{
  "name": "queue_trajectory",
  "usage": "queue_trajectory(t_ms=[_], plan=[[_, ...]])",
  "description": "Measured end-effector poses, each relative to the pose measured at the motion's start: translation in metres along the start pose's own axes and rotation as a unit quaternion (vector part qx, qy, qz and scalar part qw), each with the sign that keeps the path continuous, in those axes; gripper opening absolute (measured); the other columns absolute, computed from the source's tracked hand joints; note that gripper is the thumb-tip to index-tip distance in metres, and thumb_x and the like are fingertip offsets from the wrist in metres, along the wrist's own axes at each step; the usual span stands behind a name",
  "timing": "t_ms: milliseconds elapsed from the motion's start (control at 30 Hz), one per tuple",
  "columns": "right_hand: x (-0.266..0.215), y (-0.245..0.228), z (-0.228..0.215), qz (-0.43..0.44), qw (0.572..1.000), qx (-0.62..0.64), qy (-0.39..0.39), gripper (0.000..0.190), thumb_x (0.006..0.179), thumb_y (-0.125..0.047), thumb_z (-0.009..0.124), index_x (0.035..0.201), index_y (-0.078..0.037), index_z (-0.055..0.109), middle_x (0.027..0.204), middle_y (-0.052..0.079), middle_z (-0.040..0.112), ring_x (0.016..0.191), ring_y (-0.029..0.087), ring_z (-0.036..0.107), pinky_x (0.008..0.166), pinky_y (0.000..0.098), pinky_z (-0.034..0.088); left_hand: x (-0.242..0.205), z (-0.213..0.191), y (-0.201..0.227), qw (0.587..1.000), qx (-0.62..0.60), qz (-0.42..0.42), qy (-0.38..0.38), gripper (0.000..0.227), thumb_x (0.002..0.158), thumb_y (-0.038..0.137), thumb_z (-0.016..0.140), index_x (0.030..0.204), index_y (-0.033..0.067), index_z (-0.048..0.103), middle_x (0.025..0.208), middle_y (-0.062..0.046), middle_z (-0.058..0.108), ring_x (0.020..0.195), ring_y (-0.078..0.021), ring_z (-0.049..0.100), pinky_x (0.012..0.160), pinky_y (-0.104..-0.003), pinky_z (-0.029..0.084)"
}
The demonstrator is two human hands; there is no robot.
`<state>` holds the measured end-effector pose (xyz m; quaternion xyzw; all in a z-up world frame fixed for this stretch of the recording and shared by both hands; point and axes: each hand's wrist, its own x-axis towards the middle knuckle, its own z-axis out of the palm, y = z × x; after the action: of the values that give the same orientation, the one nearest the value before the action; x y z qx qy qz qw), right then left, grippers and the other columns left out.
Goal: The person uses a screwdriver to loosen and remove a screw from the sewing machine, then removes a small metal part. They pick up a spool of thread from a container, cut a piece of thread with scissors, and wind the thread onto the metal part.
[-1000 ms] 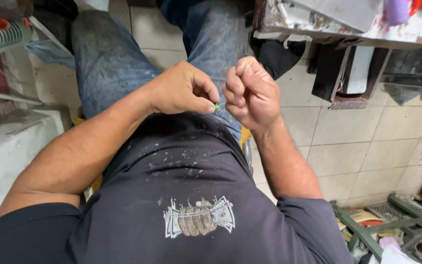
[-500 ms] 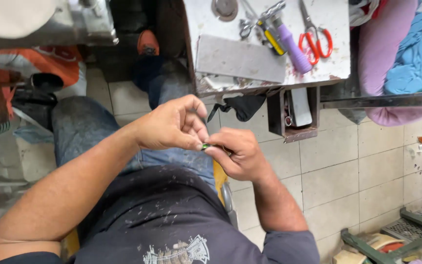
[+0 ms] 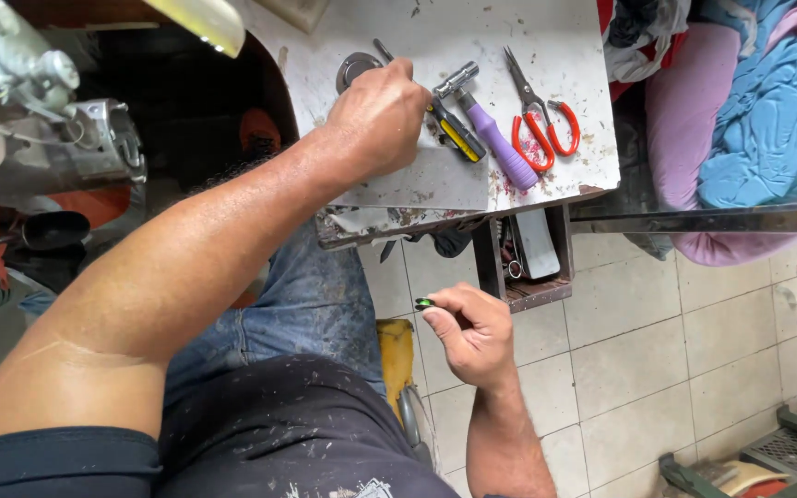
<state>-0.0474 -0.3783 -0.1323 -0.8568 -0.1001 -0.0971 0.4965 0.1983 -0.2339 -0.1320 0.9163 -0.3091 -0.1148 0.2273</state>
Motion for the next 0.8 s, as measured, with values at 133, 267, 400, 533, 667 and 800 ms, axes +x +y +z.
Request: queue_trajectory(t_ms=[133, 267, 400, 533, 667, 800], plan=[[0.014, 0.011, -0.007, 0.007, 1.0, 0.022, 0.006, 0.012, 0.094, -0.013, 0.071, 0.091, -0.003, 0.072, 0.075, 0.005, 0.068, 0.064, 0.015, 0.058, 0.059, 0.0259, 0.047, 0.005, 0.003, -0.011, 1.0, 0.024, 0.01, -0.011, 0.021, 0.08, -0.015, 0.053, 0.092, -0.0049, 0.067, 0.093, -0.019, 0.059, 0.076, -0.0346, 0.063, 0.061, -0.044, 0.06], [0.037, 0.02, -0.007, 0.004, 0.999, 0.034, 0.04, 0.012, 0.096, -0.013, 0.069, 0.094, -0.001, 0.071, 0.081, 0.007, 0.069, 0.068, 0.016, 0.062, 0.063, 0.0263, 0.05, 0.007, 0.0, -0.022, 0.997, -0.03, 0.041, 0.054, 0.022, 0.064, -0.012, 0.04, 0.062, 0.0077, 0.049, 0.061, -0.002, 0.048, 0.052, -0.0211, 0.045, 0.042, -0.037, 0.04], [0.065, 0.019, -0.009, -0.018, 0.996, 0.043, 0.074, 0.012, 0.097, -0.013, 0.068, 0.092, -0.002, 0.068, 0.075, 0.004, 0.061, 0.066, 0.015, 0.054, 0.062, 0.0278, 0.045, -0.018, -0.026, -0.017, 0.948, -0.302, -0.072, 0.071, 0.006, 0.087, 0.014, 0.072, 0.082, 0.0141, 0.075, 0.077, 0.002, 0.073, 0.069, -0.0095, 0.065, 0.057, -0.029, 0.051], [0.092, 0.003, -0.003, -0.028, 0.991, 0.064, 0.117, 0.008, 0.097, -0.006, 0.071, 0.095, 0.002, 0.072, 0.071, 0.006, 0.058, 0.065, 0.013, 0.051, 0.059, 0.0274, 0.046, -0.059, -0.011, -0.007, 0.693, -0.715, -0.087, 0.02, 0.006, 0.091, 0.002, 0.074, 0.089, 0.0029, 0.069, 0.075, -0.008, 0.067, 0.059, -0.0124, 0.064, 0.054, -0.022, 0.059], [0.106, -0.011, 0.002, -0.057, 0.992, 0.066, 0.095, 0.005, 0.096, -0.001, 0.074, 0.094, 0.003, 0.074, 0.063, 0.008, 0.053, 0.059, 0.013, 0.046, 0.057, 0.029, 0.046, -0.09, 0.001, 0.011, 0.571, -0.815, -0.052, 0.076, 0.012, 0.086, 0.0, 0.077, 0.094, -0.0042, 0.069, 0.078, -0.012, 0.064, 0.061, -0.0165, 0.066, 0.052, -0.026, 0.06], [0.096, -0.023, 0.01, -0.057, 0.994, 0.051, 0.077, 0.006, 0.094, -0.004, 0.076, 0.091, 0.001, 0.074, 0.062, 0.008, 0.054, 0.056, 0.014, 0.047, 0.056, 0.0289, 0.046, -0.107, 0.02, 0.01, 0.612, -0.784, -0.026, 0.105, 0.011, 0.086, 0.0, 0.078, 0.093, -0.003, 0.071, 0.079, -0.012, 0.067, 0.059, -0.0115, 0.062, 0.052, -0.023, 0.057]])
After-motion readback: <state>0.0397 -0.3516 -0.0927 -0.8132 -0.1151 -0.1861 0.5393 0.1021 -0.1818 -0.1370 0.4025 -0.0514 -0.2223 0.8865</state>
